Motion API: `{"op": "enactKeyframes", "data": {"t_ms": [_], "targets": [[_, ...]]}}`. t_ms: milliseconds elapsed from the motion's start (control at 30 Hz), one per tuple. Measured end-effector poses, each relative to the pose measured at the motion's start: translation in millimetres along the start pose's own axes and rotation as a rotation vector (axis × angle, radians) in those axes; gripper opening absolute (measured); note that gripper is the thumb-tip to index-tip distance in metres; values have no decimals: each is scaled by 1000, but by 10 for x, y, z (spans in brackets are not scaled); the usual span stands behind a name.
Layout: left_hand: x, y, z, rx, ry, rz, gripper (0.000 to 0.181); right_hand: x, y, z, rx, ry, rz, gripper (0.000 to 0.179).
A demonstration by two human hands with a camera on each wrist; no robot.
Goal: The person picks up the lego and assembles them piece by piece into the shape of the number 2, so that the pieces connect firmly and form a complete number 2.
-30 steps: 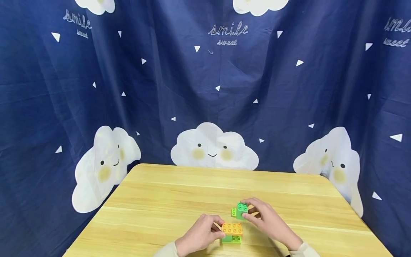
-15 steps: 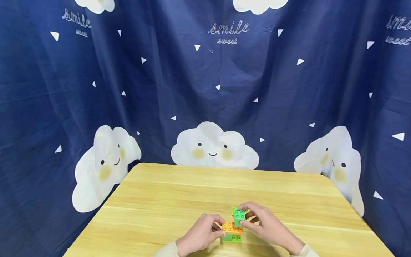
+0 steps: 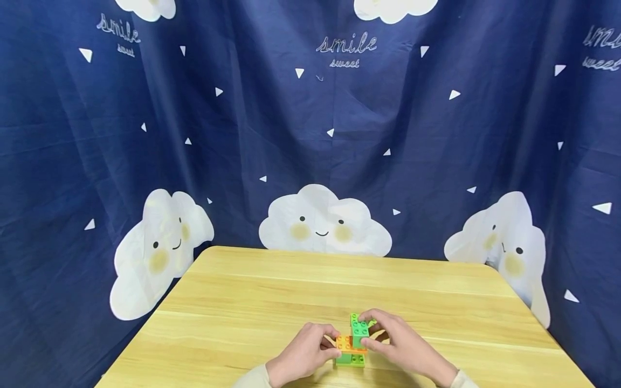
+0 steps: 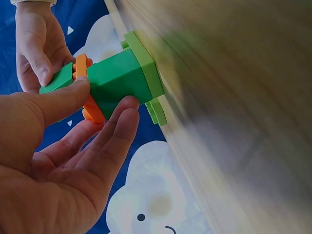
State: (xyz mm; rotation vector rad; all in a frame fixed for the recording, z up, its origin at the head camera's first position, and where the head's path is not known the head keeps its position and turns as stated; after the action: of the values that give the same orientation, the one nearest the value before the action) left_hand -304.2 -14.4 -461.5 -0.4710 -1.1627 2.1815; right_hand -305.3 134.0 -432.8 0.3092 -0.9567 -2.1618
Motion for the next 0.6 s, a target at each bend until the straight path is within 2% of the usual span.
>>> {"op": "enactKeyframes", "data": {"t_ms": [367,600], "targets": [[-4,1,-4,-2,0,-2,23,-10,-11,-38,15,52,-7,31],[-1,5,-5,2,-1,-7,24,-33,-35,-60,133,89,-30,25]]}}
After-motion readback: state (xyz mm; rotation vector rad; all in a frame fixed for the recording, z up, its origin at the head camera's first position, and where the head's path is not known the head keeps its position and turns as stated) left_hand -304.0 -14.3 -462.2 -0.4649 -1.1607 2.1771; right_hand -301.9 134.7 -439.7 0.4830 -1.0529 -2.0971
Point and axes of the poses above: each hand's wrist, its own x-axis towards the middle knuckle, its own z-axis out of the back of the hand, y = z × x, the point moved 10 cm from there along x, towards the middle knuckle, and after that the axes turned 12 degrees about y, right-handed, at the moved point
